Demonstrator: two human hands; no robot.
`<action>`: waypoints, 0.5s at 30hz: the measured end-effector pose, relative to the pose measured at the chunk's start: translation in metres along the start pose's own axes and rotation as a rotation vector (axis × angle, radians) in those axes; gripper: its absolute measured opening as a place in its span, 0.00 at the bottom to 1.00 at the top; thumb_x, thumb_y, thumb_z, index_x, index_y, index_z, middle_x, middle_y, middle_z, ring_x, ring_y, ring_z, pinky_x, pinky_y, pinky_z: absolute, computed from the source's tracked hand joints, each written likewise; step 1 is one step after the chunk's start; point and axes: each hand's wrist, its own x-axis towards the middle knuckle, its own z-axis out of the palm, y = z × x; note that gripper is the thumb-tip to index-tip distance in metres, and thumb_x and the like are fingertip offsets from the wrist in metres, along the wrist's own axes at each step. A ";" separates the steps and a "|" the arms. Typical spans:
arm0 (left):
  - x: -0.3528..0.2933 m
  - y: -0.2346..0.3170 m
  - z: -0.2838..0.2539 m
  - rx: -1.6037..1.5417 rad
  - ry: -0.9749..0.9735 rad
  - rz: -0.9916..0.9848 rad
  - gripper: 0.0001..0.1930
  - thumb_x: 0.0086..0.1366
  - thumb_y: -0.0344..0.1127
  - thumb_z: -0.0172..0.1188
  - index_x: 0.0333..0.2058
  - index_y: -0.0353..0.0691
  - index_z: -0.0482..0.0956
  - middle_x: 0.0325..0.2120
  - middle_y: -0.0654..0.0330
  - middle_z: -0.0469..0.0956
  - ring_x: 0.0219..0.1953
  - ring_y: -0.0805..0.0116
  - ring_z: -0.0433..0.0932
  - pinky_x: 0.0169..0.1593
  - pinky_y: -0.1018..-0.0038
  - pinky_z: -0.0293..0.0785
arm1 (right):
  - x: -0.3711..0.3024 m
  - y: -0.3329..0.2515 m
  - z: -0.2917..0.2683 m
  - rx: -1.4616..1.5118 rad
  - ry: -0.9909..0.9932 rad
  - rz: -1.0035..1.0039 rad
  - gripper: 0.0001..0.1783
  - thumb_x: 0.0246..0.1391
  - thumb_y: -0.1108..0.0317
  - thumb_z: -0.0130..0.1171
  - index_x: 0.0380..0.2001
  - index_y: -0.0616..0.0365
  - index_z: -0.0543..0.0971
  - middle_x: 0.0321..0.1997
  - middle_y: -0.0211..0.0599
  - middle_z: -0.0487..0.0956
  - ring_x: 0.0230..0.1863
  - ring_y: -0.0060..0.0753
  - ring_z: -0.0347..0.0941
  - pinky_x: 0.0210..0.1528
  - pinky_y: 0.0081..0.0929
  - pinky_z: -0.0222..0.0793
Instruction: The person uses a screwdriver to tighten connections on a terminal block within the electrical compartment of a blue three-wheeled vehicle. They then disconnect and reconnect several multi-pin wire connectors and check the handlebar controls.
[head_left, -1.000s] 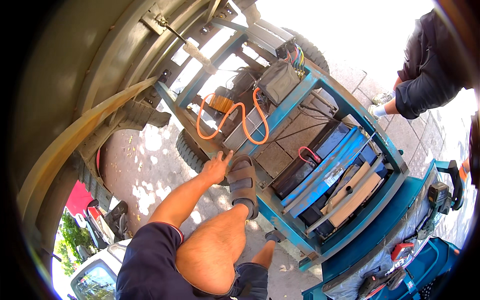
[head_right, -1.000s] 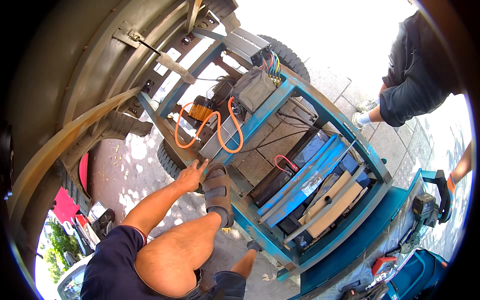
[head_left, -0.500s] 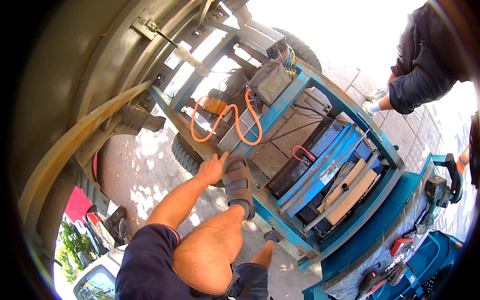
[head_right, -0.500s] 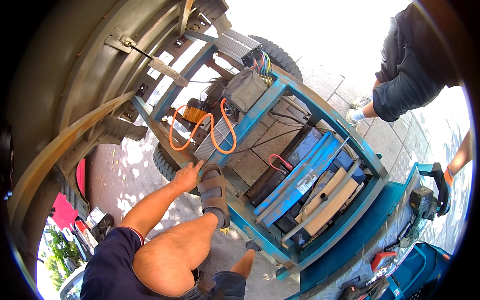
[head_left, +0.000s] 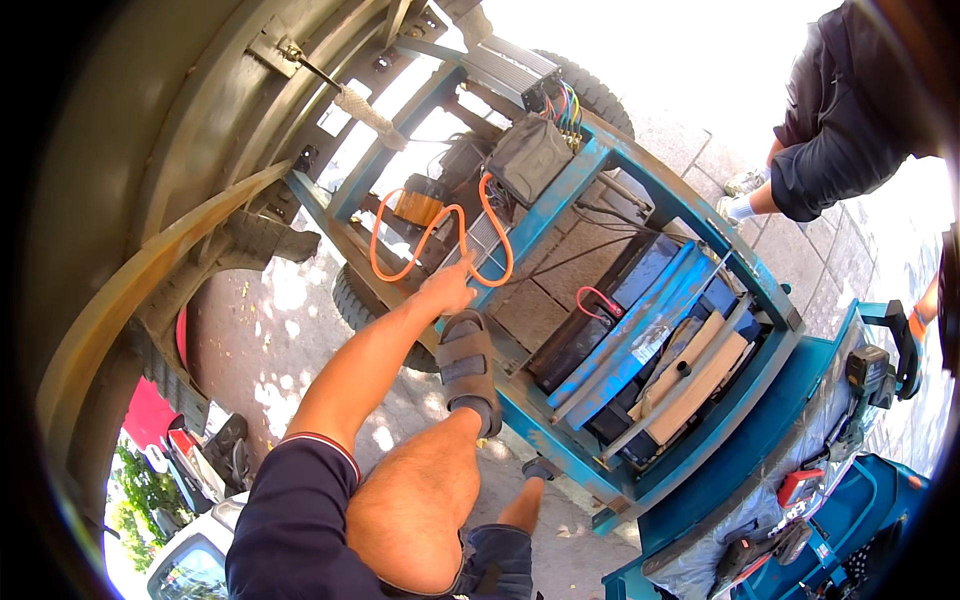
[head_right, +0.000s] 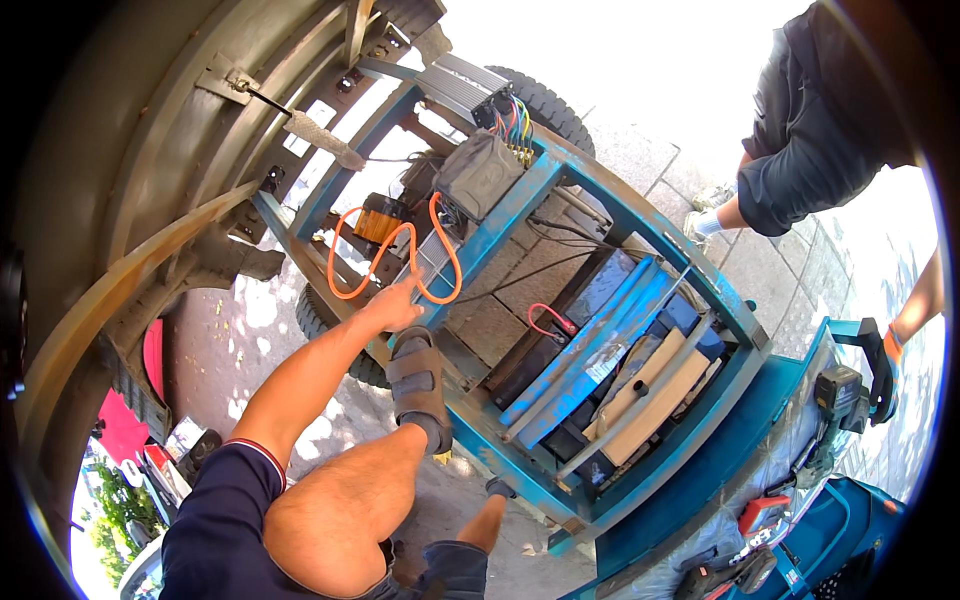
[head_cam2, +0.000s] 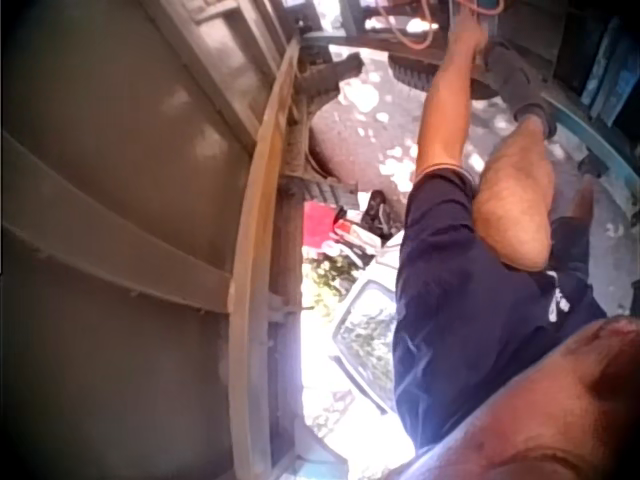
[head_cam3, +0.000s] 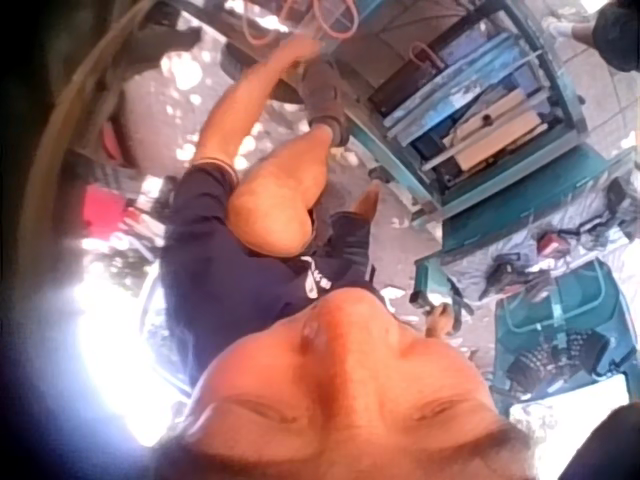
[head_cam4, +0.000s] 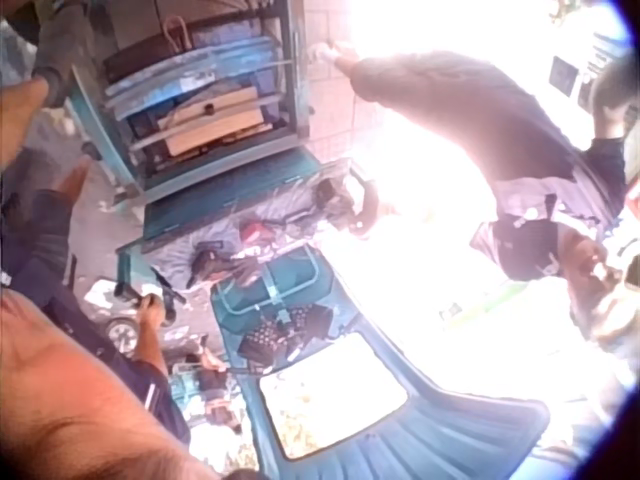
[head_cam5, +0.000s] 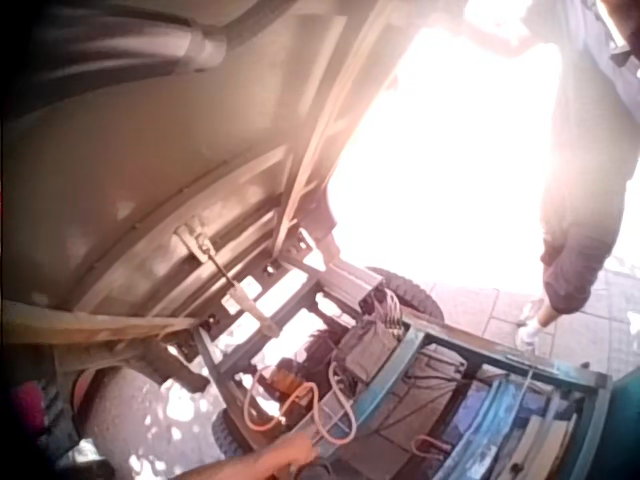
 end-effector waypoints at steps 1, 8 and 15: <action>0.003 0.001 -0.001 0.004 0.010 0.034 0.45 0.68 0.38 0.63 0.76 0.39 0.47 0.62 0.33 0.72 0.64 0.38 0.72 0.66 0.52 0.69 | -0.001 0.000 0.000 0.001 -0.009 0.008 0.20 0.65 0.54 0.53 0.35 0.62 0.82 0.34 0.58 0.82 0.35 0.65 0.77 0.40 0.56 0.69; 0.004 -0.003 0.005 0.033 0.104 0.090 0.33 0.67 0.40 0.63 0.66 0.33 0.65 0.56 0.37 0.78 0.61 0.38 0.75 0.62 0.51 0.72 | -0.011 -0.016 0.010 0.000 -0.005 0.039 0.20 0.65 0.53 0.54 0.37 0.60 0.83 0.37 0.57 0.83 0.38 0.65 0.78 0.41 0.57 0.70; -0.045 0.054 0.051 -0.025 0.049 0.306 0.13 0.66 0.41 0.63 0.40 0.37 0.80 0.38 0.42 0.82 0.46 0.37 0.80 0.50 0.49 0.75 | -0.007 0.068 0.051 -0.033 0.315 -0.027 0.13 0.46 0.56 0.62 0.24 0.53 0.83 0.29 0.42 0.82 0.36 0.54 0.79 0.42 0.50 0.72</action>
